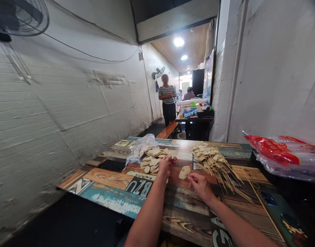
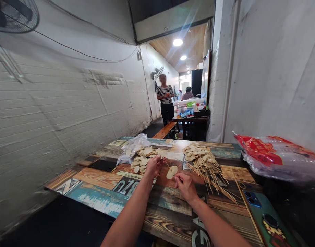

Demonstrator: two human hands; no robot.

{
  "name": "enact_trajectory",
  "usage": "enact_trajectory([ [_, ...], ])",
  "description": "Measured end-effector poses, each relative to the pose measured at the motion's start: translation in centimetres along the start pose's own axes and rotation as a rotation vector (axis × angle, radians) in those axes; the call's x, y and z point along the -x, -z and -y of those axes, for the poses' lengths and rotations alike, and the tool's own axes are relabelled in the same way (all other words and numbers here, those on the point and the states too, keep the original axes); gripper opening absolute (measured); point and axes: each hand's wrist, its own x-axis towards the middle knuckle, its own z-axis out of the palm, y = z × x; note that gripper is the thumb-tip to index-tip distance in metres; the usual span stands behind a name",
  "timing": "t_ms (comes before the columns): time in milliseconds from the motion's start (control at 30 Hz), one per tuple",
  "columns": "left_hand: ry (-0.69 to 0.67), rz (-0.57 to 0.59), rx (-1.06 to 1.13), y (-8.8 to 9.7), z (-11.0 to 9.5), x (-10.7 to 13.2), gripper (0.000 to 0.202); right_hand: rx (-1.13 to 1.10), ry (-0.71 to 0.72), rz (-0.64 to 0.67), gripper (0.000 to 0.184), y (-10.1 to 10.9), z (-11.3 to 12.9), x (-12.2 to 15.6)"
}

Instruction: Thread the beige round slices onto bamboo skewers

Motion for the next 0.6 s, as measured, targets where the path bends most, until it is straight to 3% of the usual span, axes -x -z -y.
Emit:
enact_trajectory([
  [400, 0.083, 0.138, 0.021, 0.34, 0.21, -0.15, 0.012, 0.011, -0.017, -0.008, 0.033, 0.13, -0.05, -0.2],
  [600, 0.002, 0.141, 0.045, 0.41, 0.48, -0.62, 0.016, 0.016, -0.027, -0.02, 0.033, 0.17, 0.16, -0.26],
])
